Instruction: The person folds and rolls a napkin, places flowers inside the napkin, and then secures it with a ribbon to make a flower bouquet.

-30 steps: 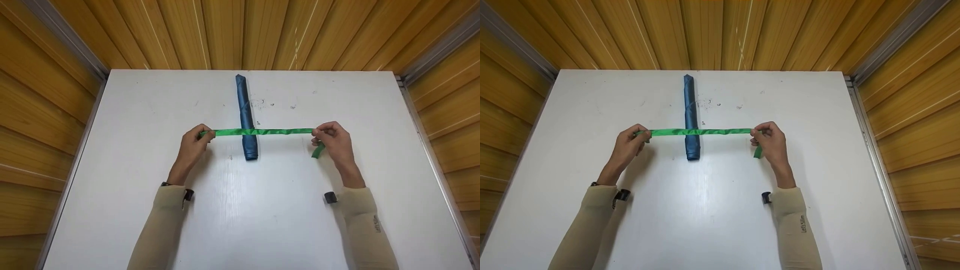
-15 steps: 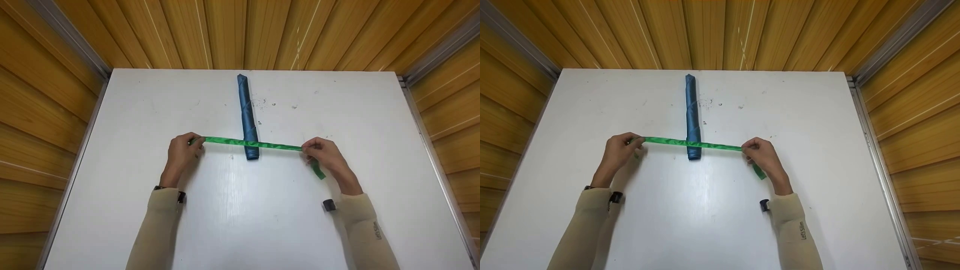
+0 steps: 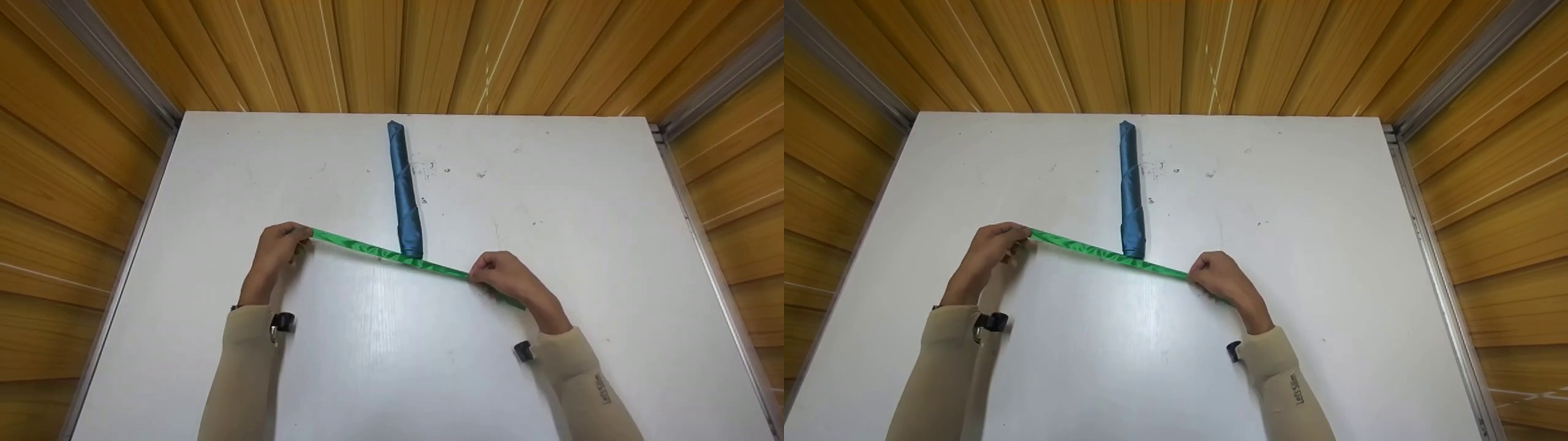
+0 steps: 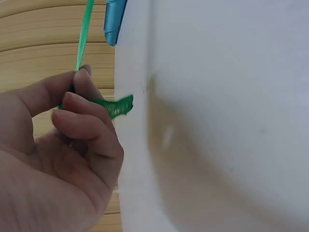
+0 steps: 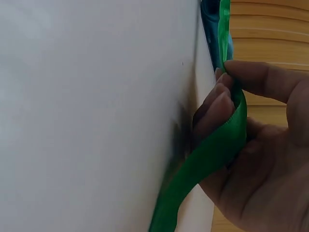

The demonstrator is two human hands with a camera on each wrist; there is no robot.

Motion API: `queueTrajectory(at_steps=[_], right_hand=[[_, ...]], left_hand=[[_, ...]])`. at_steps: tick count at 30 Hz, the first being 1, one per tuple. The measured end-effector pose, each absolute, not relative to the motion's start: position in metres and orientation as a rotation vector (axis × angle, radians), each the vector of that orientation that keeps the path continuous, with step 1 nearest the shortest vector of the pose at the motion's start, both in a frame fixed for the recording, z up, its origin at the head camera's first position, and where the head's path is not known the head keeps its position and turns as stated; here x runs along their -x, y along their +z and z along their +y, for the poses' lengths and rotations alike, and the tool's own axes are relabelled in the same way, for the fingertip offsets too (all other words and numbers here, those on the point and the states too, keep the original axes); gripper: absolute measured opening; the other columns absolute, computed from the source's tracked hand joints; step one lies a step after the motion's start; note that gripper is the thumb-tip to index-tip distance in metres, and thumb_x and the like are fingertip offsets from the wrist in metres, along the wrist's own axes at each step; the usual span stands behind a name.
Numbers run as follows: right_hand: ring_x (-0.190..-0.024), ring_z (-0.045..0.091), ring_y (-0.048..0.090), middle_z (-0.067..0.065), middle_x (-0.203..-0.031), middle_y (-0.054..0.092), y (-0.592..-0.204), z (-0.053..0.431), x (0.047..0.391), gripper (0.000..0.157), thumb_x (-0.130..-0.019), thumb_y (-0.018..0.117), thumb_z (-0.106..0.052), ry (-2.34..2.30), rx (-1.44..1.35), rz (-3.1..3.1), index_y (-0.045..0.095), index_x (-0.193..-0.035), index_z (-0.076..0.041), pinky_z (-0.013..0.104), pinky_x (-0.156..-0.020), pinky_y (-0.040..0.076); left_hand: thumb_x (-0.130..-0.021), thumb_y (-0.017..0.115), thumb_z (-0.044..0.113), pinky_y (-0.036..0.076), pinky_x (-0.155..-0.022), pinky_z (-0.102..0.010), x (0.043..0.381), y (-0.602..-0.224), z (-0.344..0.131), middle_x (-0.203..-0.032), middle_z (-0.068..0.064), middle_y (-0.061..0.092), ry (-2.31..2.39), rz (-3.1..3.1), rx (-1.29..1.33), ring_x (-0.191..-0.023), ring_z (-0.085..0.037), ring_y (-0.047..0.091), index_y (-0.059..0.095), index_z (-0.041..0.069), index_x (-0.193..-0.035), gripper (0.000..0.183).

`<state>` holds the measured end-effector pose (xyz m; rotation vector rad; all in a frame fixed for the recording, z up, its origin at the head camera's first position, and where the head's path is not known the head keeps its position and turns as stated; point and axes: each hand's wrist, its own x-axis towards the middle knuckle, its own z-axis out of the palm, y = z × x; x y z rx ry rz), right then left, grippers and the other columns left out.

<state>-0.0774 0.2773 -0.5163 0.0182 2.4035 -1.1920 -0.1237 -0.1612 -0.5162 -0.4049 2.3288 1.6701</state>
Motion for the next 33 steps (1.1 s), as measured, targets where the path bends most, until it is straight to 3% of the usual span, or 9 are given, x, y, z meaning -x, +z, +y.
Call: queueTrajectory(at_steps=[7, 13, 16, 26, 33], right_hand=[[-0.083, 0.021, 0.058, 0.004, -0.089, 0.067, -0.516, 0.254, 0.071, 0.008, -0.095, 0.072, -0.012, -1.022, 0.011, 2.488, 0.072, -0.09, -0.007, 0.034, -0.075, 0.048], [-0.078, 0.021, 0.058, 0.003, -0.083, 0.065, -0.516, 0.245, 0.07, 0.006, -0.092, 0.07, -0.007, -0.916, 0.07, 2.59, 0.068, -0.086, -0.007, 0.036, -0.07, 0.048], [-0.076, 0.021, 0.057, 0.003, -0.081, 0.064, -0.517, 0.245, 0.071, 0.008, -0.091, 0.071, -0.006, -0.923, 0.085, 2.601, 0.067, -0.084, -0.007, 0.035, -0.067, 0.046], [-0.074, 0.02, 0.054, 0.004, -0.079, 0.063, -0.511, 0.248, 0.084, 0.016, -0.091, 0.082, -0.014, -0.908, 0.02, 2.517, 0.072, -0.08, -0.007, 0.033, -0.064, 0.042], [-0.07, 0.019, 0.054, 0.003, -0.074, 0.061, -0.504, 0.247, 0.095, 0.02, -0.087, 0.087, -0.015, -0.777, 0.075, 2.462, 0.074, -0.075, -0.008, 0.033, -0.064, 0.041]], left_hand=[[-0.099, 0.063, 0.023, 0.044, -0.064, -0.03, 0.124, -0.522, -0.166, -0.086, -0.009, 0.067, 1.457, 2.493, 0.507, -0.075, -0.019, 0.054, 0.077, 0.0, -0.102, 0.027], [-0.099, 0.068, 0.022, 0.052, -0.078, -0.042, 0.127, -0.527, -0.163, -0.102, -0.016, 0.074, 1.175, 2.71, 0.474, -0.093, -0.03, 0.066, 0.078, -0.001, -0.109, 0.028], [-0.098, 0.072, 0.017, 0.052, -0.078, -0.046, 0.127, -0.528, -0.159, -0.101, -0.018, 0.075, 1.139, 2.794, 0.453, -0.092, -0.032, 0.068, 0.078, -0.002, -0.105, 0.022], [-0.093, 0.073, 0.015, 0.049, -0.07, -0.037, 0.137, -0.528, -0.164, -0.093, -0.013, 0.073, 1.175, 2.753, 0.484, -0.084, -0.027, 0.065, 0.079, 0.0, -0.099, 0.017], [-0.092, 0.074, 0.019, 0.049, -0.074, -0.036, 0.145, -0.524, -0.169, -0.098, -0.012, 0.072, 1.222, 2.621, 0.543, -0.088, -0.026, 0.064, 0.078, 0.0, -0.1, 0.021]])
